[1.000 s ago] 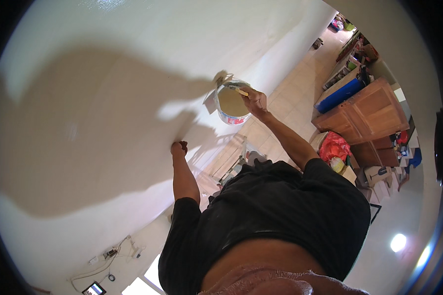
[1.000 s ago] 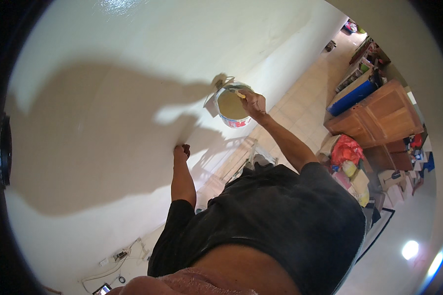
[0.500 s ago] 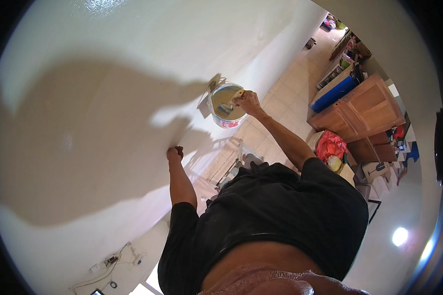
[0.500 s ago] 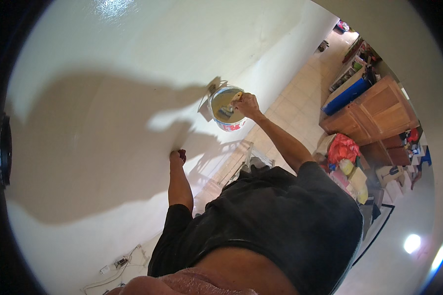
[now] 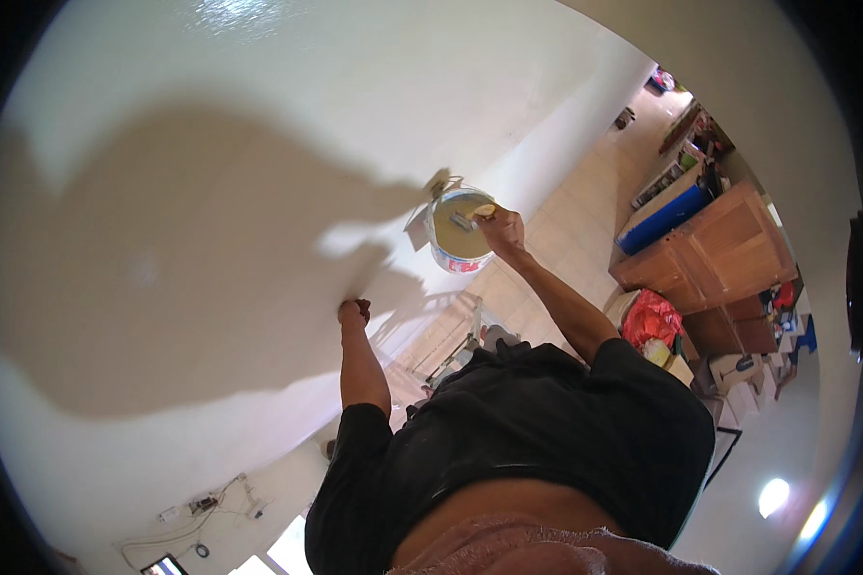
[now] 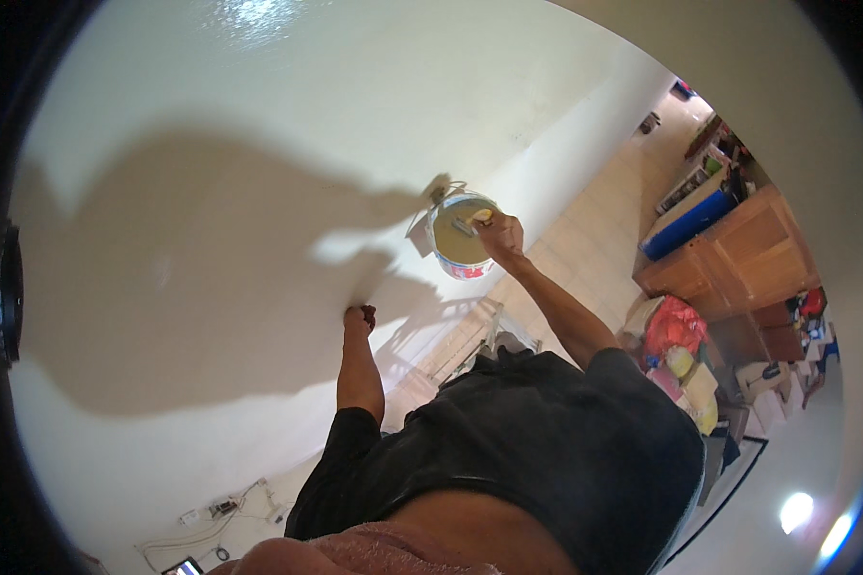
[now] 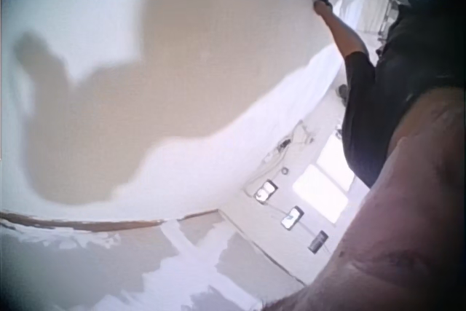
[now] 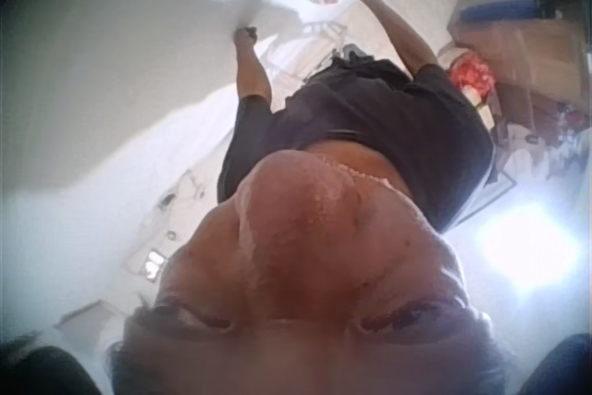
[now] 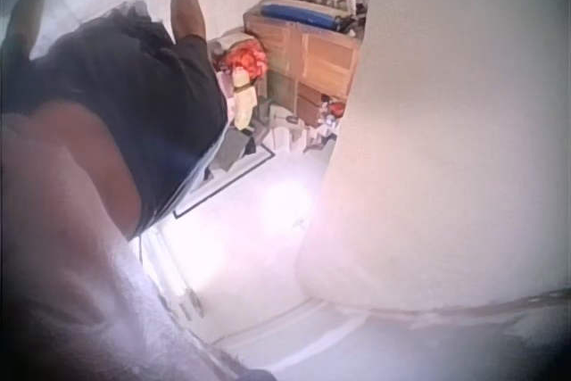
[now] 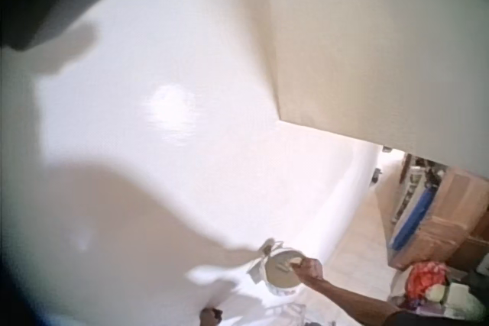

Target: The person paints a ceiling by dipping a brush into a paint bucket and applying paint in overlapping strokes across the surface.

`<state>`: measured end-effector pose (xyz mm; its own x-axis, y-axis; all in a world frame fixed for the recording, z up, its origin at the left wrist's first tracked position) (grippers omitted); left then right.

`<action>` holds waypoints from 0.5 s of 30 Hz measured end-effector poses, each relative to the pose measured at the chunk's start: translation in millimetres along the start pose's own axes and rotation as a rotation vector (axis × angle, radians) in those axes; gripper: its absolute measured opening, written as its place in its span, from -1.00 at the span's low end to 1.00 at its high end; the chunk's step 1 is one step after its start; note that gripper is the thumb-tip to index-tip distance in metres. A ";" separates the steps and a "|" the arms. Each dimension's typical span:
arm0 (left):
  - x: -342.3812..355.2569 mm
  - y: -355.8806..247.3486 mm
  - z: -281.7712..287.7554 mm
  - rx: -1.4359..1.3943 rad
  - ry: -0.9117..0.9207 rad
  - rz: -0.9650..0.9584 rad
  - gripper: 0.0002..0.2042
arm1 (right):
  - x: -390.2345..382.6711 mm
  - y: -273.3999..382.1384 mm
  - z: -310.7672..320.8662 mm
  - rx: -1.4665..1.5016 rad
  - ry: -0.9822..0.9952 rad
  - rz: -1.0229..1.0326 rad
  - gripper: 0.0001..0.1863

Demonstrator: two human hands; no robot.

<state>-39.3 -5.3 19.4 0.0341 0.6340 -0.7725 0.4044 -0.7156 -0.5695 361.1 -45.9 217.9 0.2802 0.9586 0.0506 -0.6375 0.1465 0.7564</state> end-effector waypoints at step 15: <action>-0.6 0.8 -7.2 0.000 -0.019 0.010 -0.72 | 8.1 -19.2 10.0 0.375 0.371 -0.167 -0.81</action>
<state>-32.4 -4.2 21.4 0.0207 0.6215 -0.7831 0.4040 -0.7217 -0.5621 382.7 -43.4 210.3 0.0411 0.9615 -0.2717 -0.2876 0.2718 0.9184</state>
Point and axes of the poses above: each hand's wrist, its own x-axis towards the middle knuckle, its own z-axis out of the back of the hand, y = z × x, the point moved 1 cm from there along x, towards the middle knuckle, and after that the axes turned 15 degrees about y, right-handed, at the moved point
